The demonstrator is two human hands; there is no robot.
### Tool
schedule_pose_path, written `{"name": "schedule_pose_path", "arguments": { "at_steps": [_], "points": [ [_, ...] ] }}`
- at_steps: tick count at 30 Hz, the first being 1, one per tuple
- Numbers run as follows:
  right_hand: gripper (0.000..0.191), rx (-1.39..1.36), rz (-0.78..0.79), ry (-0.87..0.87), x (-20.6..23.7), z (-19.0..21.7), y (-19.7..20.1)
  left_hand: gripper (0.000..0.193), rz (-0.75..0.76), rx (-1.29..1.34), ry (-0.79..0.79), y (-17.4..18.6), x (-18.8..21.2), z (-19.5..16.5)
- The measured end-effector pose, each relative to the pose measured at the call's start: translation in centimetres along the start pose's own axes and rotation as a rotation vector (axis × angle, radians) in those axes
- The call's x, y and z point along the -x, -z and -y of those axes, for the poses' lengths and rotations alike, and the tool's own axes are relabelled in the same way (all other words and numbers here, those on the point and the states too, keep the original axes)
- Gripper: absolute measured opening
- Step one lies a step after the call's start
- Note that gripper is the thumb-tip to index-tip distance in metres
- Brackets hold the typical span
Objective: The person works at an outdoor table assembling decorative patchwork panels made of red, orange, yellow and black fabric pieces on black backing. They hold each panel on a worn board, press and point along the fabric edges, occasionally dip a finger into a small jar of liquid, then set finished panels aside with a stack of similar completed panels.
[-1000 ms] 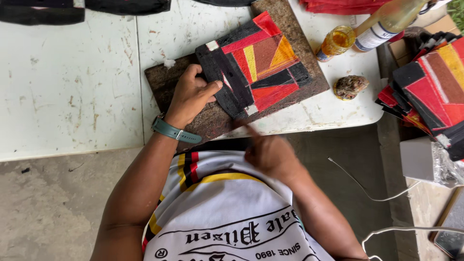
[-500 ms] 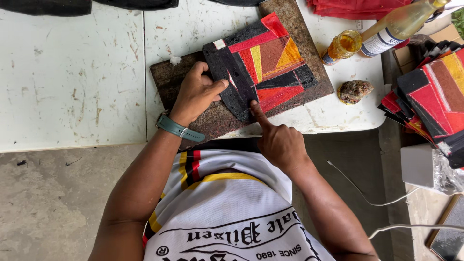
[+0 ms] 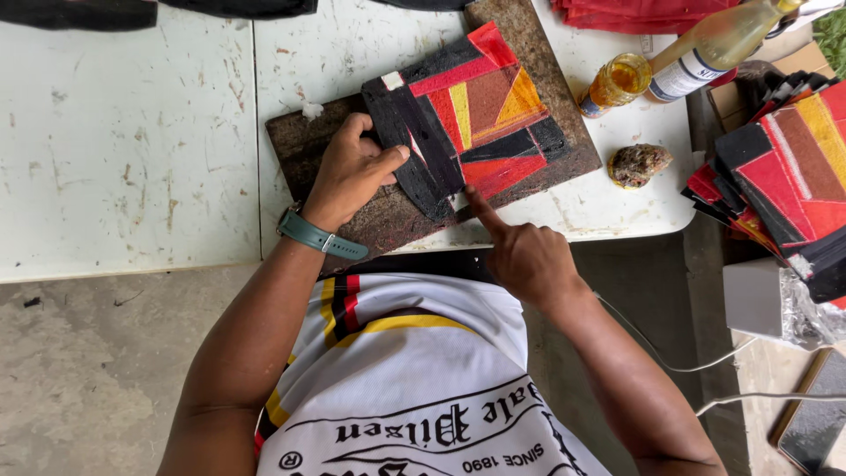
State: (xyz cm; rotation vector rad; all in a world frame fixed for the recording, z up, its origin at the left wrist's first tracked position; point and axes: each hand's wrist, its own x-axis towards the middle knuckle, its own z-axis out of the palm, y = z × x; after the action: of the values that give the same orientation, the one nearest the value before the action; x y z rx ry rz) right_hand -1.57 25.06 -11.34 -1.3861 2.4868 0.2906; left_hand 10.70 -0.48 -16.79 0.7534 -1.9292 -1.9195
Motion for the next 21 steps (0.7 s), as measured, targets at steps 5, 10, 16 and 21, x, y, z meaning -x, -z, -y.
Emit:
{"name": "schedule_pose_path", "arguments": {
  "at_steps": [5,10,16,21],
  "points": [
    [0.079,0.039,0.044,-0.264,-0.4,-0.9,4.4,0.047,0.008,-0.045,-0.001,-0.1,-0.1,-0.1],
    [0.077,-0.095,0.129,-0.094,-0.7,-1.2,3.1,0.045,0.004,0.019,0.003,-0.3,0.1,-0.3],
    [0.088,-0.194,-0.059,-0.214,-3.4,-10.0,3.1,0.045,-0.007,0.041,0.032,-0.4,0.2,-0.3],
    [0.087,0.045,-0.037,-0.245,-2.5,-8.2,0.9,0.047,-0.008,0.059,0.032,-0.3,0.2,-0.2]
  ]
}}
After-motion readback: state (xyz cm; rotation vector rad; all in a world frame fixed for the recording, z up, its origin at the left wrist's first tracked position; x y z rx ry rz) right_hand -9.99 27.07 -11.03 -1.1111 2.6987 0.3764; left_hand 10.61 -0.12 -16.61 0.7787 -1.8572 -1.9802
